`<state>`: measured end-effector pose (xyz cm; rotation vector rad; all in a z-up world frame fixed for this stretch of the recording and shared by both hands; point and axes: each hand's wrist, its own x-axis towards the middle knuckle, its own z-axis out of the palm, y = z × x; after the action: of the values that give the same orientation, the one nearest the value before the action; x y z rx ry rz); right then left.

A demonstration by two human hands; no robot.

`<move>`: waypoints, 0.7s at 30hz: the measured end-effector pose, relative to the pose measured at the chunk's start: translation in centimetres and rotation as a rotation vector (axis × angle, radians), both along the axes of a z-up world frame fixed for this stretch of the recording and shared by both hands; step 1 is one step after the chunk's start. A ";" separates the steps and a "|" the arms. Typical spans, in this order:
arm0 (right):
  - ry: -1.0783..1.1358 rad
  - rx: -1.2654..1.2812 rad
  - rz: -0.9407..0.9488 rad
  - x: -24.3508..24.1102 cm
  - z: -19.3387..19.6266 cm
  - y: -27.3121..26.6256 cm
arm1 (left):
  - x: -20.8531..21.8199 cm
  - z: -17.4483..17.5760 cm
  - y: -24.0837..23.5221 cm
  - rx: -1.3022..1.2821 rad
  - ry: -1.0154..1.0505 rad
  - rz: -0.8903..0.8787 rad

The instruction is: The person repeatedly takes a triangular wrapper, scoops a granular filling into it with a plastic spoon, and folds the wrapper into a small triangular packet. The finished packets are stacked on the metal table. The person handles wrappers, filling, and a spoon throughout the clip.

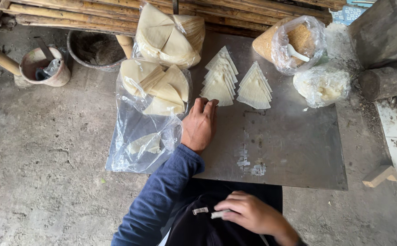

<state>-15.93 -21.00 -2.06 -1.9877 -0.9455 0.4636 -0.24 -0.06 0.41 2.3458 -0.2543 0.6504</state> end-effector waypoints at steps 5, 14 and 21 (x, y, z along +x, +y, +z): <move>-0.042 -0.229 -0.423 1.5 -10.3 1.3 | 0.0 -0.5 0.0 0.013 -0.020 -0.007; 0.044 -0.171 0.139 0.8 -1.1 0.2 | 0.5 -1.4 0.4 0.110 0.040 0.078; -0.363 -0.207 -0.137 11.6 6.9 -3.1 | 0.4 -2.0 0.1 0.157 0.018 0.017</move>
<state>-4.31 -24.11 4.80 -2.3591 -1.0018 0.1269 0.19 0.01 -1.62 2.5052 -0.2876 0.6373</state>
